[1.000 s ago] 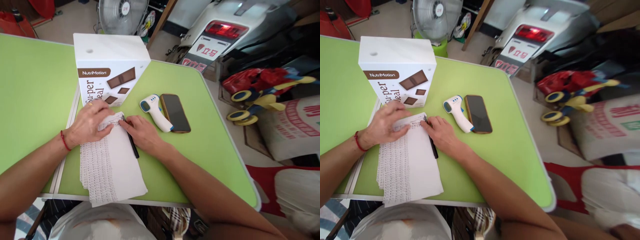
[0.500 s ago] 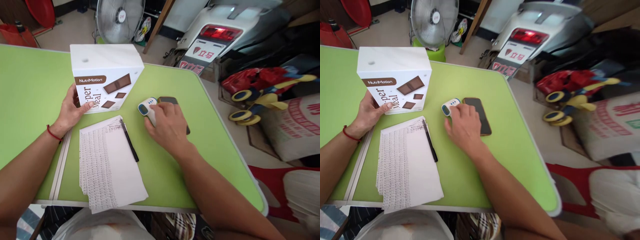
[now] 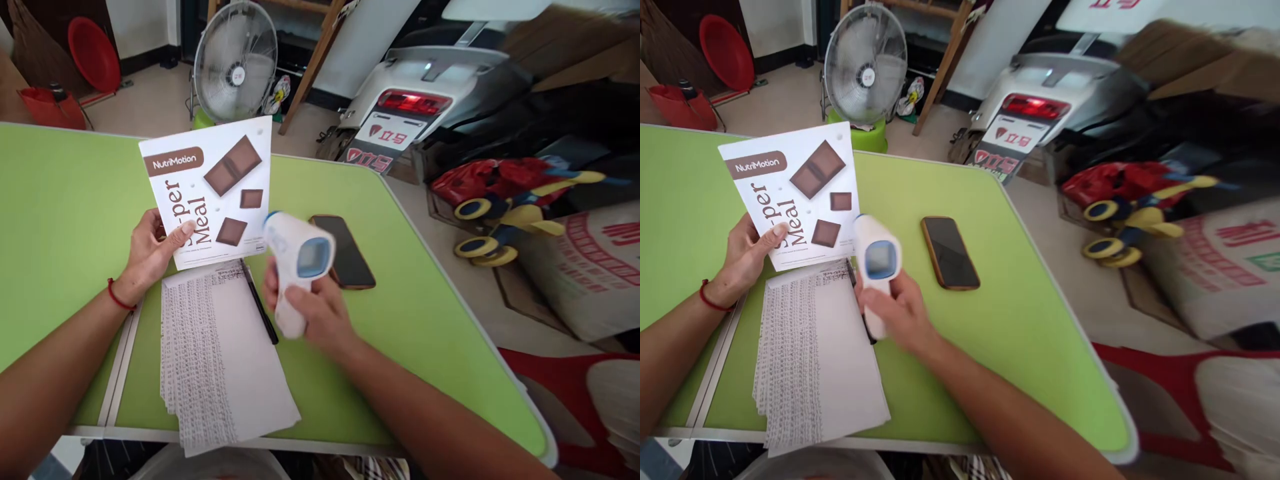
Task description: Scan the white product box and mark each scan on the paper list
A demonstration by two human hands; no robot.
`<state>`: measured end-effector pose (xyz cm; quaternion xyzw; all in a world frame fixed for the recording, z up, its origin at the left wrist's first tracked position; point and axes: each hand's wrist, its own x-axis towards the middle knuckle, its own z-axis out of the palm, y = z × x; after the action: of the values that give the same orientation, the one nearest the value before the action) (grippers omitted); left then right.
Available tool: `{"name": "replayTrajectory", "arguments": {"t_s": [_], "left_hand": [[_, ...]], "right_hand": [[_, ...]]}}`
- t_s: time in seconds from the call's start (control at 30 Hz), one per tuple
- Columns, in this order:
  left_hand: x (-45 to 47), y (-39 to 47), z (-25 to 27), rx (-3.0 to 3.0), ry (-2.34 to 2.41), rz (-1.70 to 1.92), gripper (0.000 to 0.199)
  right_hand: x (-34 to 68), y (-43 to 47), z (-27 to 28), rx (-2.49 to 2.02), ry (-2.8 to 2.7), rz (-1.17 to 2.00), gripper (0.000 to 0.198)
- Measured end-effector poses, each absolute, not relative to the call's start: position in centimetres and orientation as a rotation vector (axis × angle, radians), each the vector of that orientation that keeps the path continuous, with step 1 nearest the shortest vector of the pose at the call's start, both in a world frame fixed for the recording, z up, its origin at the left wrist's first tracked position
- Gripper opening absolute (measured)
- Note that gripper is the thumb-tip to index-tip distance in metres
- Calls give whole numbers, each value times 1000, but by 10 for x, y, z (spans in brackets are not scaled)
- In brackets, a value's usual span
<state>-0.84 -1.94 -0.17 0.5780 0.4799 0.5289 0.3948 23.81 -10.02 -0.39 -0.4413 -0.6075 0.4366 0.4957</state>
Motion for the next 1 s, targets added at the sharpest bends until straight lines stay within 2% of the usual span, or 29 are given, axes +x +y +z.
{"name": "replayTrajectory", "arguments": {"t_s": [0.07, 0.13, 0.5, 1.0], "left_hand": [[-7, -20, -2, 1475, 1229, 1323, 56], [-6, -20, -3, 1488, 1247, 1298, 56], [-9, -21, -3, 1590, 1256, 1208, 62], [-10, -21, 2, 1751, 1178, 1187, 49]], "right_hand": [[224, -111, -4, -962, -1390, 1364, 35], [216, -115, -8, -939, -1335, 1485, 33], [207, -113, -15, -950, -1280, 1525, 32], [203, -112, -9, -838, -1286, 1607, 33]]}}
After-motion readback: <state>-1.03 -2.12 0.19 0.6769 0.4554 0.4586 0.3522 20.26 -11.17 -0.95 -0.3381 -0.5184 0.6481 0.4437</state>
